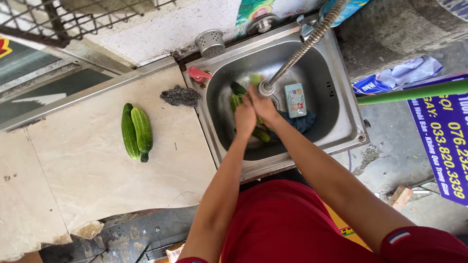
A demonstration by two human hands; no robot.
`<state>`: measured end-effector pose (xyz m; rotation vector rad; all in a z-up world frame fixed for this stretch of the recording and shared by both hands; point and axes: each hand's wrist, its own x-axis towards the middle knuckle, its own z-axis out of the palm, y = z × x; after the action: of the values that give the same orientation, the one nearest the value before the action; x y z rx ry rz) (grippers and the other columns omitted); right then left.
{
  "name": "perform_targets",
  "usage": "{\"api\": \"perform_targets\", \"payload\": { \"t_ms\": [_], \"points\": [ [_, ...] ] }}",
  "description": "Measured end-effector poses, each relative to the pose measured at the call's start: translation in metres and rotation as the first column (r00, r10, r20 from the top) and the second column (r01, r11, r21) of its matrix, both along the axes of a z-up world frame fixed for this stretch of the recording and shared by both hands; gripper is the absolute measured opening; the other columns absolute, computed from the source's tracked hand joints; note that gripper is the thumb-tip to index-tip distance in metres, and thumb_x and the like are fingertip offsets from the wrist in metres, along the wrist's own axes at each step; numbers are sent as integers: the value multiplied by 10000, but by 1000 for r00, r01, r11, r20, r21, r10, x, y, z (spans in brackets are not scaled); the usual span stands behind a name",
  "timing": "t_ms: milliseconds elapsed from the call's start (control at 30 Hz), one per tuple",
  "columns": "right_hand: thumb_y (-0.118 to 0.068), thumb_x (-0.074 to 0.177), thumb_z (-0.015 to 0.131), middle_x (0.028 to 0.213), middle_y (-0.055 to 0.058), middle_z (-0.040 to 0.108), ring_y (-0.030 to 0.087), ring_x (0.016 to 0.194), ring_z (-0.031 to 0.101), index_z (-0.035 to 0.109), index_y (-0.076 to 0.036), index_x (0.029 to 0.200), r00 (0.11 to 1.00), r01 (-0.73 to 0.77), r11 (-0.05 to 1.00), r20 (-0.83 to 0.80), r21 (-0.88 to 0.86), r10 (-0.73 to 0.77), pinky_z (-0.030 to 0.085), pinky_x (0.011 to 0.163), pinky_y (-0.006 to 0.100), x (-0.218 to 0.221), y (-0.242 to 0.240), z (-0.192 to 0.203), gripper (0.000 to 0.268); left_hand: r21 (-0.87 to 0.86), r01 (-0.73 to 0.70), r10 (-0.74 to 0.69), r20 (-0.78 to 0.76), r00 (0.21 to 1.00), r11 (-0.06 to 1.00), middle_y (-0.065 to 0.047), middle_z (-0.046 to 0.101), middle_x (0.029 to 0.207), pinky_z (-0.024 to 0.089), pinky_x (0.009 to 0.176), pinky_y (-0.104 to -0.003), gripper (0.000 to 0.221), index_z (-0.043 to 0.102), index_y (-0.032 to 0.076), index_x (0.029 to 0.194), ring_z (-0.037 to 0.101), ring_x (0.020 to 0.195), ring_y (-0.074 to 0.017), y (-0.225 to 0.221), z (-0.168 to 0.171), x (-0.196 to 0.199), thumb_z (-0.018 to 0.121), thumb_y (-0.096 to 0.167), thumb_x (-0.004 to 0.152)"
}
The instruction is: The recorder retrieves cucumbers from a refrigerator, washes them individually in a sink, and places them on a preparation table.
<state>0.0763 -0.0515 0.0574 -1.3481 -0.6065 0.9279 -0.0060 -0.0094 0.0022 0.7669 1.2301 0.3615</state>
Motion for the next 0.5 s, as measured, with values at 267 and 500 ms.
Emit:
{"api": "perform_targets", "payload": {
  "t_ms": [267,500],
  "points": [
    [-233,1093,612,1008,187,639,284,900,643,473,137,1285,656,241,970,-741,30,-140,583,790,424,44,5,-106,440,65,340,-330,-132,935,938,-254,671,779,484,591,-535,662,627,-105,1021,631,607,-396,-17,66,-23,428,521,1110],
    [-204,1006,634,1135,63,605,127,976,601,136,-286,1585,926,105,994,-365,-9,-101,530,907,306,-30,9,20,768,531,137,-62,-156,986,836,-269,723,1095,530,843,-536,561,715,-19,1160,673,1011,-443,6,-2,-17,402,439,1086]
  ]
}}
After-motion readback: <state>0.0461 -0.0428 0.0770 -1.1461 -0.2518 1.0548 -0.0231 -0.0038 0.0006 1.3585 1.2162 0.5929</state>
